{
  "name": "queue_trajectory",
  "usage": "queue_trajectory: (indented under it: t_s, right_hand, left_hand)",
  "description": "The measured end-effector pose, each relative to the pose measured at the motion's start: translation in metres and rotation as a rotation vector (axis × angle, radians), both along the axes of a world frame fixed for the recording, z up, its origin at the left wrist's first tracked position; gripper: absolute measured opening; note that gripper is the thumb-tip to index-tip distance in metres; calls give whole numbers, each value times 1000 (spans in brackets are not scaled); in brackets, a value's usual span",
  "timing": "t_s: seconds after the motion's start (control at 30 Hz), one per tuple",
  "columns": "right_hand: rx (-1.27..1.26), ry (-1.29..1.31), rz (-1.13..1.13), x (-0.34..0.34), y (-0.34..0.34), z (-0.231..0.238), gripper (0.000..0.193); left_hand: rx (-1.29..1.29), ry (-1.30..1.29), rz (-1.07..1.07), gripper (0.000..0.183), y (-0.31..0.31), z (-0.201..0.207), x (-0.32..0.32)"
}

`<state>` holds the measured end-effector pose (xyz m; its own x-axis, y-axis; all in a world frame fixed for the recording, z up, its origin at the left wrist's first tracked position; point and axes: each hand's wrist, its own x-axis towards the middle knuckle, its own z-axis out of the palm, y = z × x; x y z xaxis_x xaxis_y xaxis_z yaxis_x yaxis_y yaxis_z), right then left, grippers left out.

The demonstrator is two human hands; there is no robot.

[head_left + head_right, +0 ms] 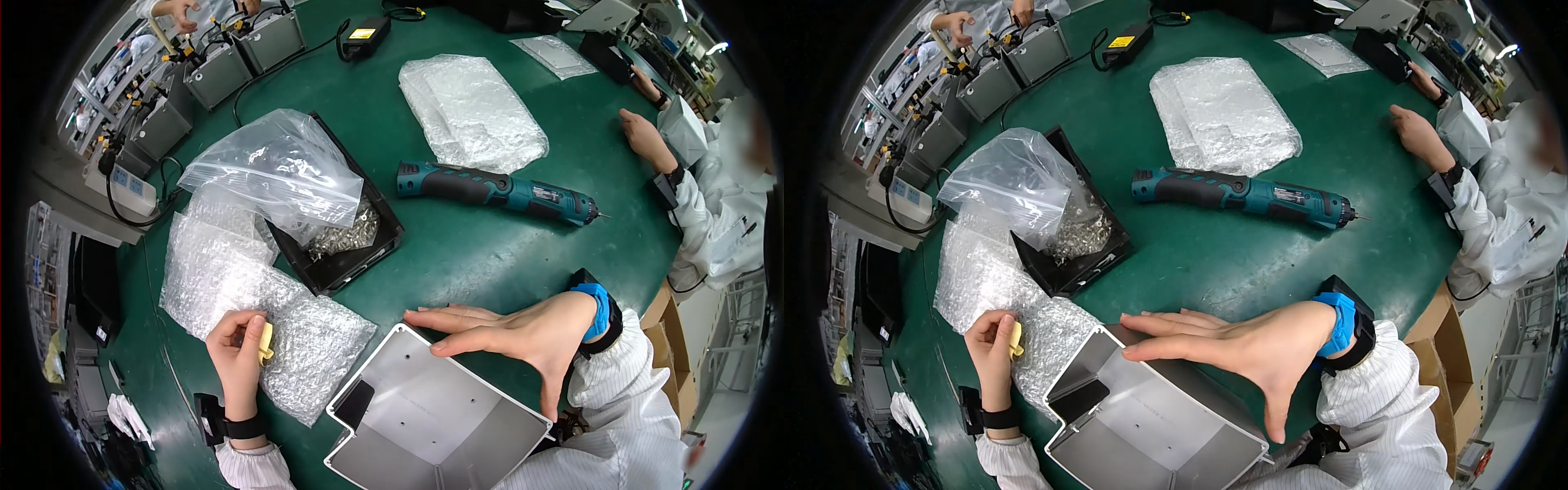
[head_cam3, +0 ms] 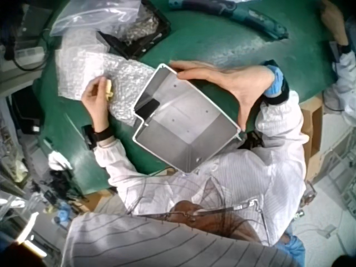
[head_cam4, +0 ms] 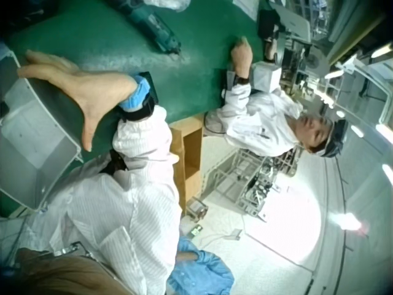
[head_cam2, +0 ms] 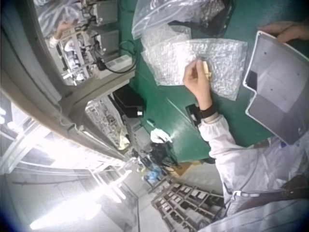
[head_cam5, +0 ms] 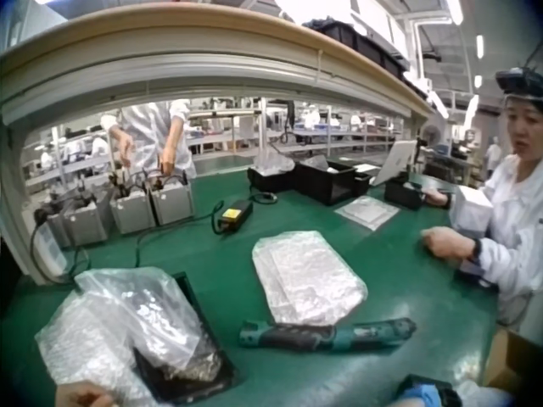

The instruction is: Inspecting and preparing a metal electronic enclosure and small components on a factory workbench.

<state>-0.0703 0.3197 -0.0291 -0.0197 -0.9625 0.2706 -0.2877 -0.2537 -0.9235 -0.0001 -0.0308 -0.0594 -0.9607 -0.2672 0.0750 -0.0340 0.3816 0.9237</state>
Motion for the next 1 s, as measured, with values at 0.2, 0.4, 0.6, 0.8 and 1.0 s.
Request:
queue_trajectory:
  t_s: [0.2,0.4,0.6,0.8,1.0]
  right_hand:
    - [51,-67,-35,2,-1,2,137]
    - [45,-36,20,0,1,-2,125]
    - [29,-108,36,0,1,0,108]
    - [-2,-126,35,-1,-2,0,102]
    - [-28,-196,51,-4,-2,-1,96]
  left_hand:
    - [-23,15,-8,12,0,-2,-3]
    - [-31,5,-6,12,0,-2,-1]
    - [-19,11,-5,12,1,-3,-1]
    - [-24,15,-3,12,0,0,-2]
    - [-15,18,-1,12,-2,-4,-3]
